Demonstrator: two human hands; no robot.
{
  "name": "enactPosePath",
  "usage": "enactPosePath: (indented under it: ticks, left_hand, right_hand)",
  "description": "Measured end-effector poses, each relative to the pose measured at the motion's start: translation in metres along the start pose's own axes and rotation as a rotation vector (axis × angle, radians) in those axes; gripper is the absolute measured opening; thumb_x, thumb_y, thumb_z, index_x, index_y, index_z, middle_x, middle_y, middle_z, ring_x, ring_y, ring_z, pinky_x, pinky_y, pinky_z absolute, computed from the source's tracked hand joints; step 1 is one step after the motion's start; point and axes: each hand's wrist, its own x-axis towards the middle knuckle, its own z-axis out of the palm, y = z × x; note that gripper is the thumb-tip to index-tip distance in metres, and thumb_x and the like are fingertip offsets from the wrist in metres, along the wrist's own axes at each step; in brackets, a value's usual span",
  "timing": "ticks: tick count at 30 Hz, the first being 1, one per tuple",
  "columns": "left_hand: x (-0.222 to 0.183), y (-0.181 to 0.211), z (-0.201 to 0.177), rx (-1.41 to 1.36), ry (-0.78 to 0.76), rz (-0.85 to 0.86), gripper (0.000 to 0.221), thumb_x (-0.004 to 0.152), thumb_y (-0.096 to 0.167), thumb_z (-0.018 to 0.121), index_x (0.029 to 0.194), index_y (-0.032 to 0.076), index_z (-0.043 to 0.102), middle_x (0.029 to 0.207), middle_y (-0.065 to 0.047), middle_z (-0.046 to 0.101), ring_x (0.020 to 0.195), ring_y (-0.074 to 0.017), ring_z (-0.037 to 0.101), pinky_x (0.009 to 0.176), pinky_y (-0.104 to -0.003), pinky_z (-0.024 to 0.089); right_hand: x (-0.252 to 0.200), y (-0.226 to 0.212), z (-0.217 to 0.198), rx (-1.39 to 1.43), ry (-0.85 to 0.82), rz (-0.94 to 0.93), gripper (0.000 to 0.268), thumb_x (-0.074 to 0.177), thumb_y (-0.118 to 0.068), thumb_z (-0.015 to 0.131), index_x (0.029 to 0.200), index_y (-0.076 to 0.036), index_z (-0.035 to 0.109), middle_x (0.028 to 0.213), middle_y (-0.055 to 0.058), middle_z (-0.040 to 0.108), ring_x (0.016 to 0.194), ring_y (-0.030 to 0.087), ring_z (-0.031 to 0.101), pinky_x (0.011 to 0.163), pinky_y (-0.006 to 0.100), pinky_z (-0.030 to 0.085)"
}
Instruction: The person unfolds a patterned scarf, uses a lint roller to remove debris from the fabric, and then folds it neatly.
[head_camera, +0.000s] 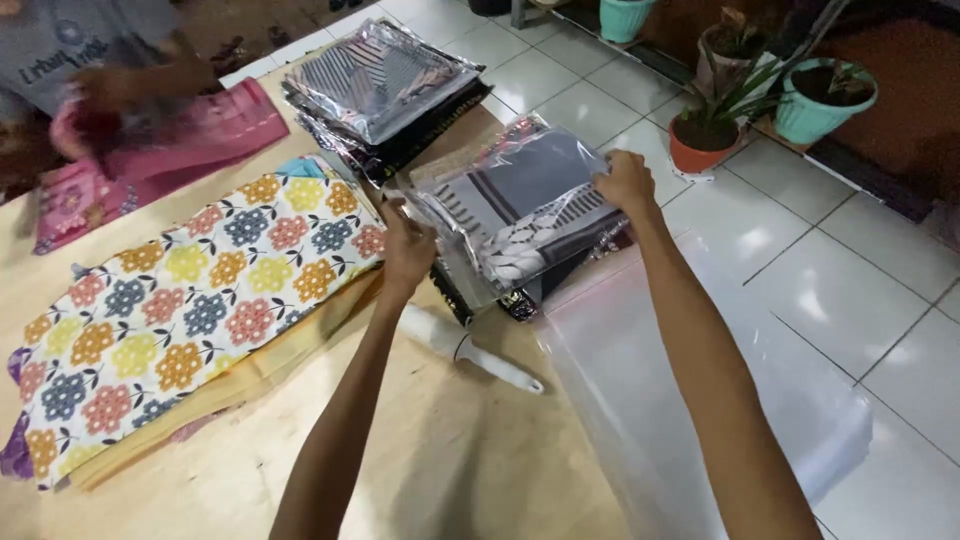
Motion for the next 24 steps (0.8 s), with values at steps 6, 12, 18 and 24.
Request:
enactPosePath:
  ticks: [6, 12, 18, 24]
  left_hand:
    - [-0.029, 0.017, -0.021, 0.052, -0.031, 0.033, 0.061, 0.086, 0.005, 0.056, 0.140, 0.009, 0.027, 0.108, -0.031, 0.066, 0.103, -0.0546, 0.065, 0.087, -0.064, 0.049]
    - [-0.085, 0.139, -0.007, 0.462, -0.086, 0.130, 0.079, 0.093, 0.028, 0.075, 0.158, 0.013, 0.033, 0.159, -0.029, 0.029, 0.147, -0.0516, 0.027, 0.115, -0.075, 0.021]
    - [-0.078, -0.004, 0.096, 0.750, -0.072, 0.675, 0.058, 0.108, 0.059, 0.039, 0.158, 0.031, 0.035, 0.159, -0.009, 0.034, 0.146, -0.0441, 0.028, 0.114, -0.068, 0.024]
    - [-0.085, 0.043, 0.087, 0.807, 0.077, 0.677, 0.058, 0.107, 0.057, 0.041, 0.160, 0.036, 0.036, 0.159, -0.005, 0.043, 0.144, -0.0391, 0.042, 0.114, -0.065, 0.032]
  right_hand:
    - [-0.020, -0.029, -0.021, -0.018, -0.010, -0.191, 0.049, 0.094, -0.016, 0.058, 0.140, 0.000, 0.057, 0.126, 0.026, 0.058, 0.122, 0.048, 0.057, 0.098, 0.062, 0.049]
    - [-0.064, -0.021, -0.046, -0.141, -0.059, -0.176, 0.044, 0.100, -0.030, 0.055, 0.139, -0.011, 0.060, 0.140, 0.018, 0.050, 0.132, 0.046, 0.048, 0.107, 0.069, 0.035]
    - [-0.141, -0.002, -0.108, -0.159, -0.249, -0.117, 0.044, 0.104, -0.031, 0.053, 0.145, -0.016, 0.057, 0.147, 0.023, 0.046, 0.140, 0.048, 0.041, 0.113, 0.068, 0.030]
    - [-0.206, 0.017, -0.149, -0.171, -0.324, 0.000, 0.064, 0.105, -0.039, 0.047, 0.162, -0.014, 0.030, 0.159, 0.025, 0.030, 0.148, 0.046, 0.030, 0.118, 0.067, 0.027]
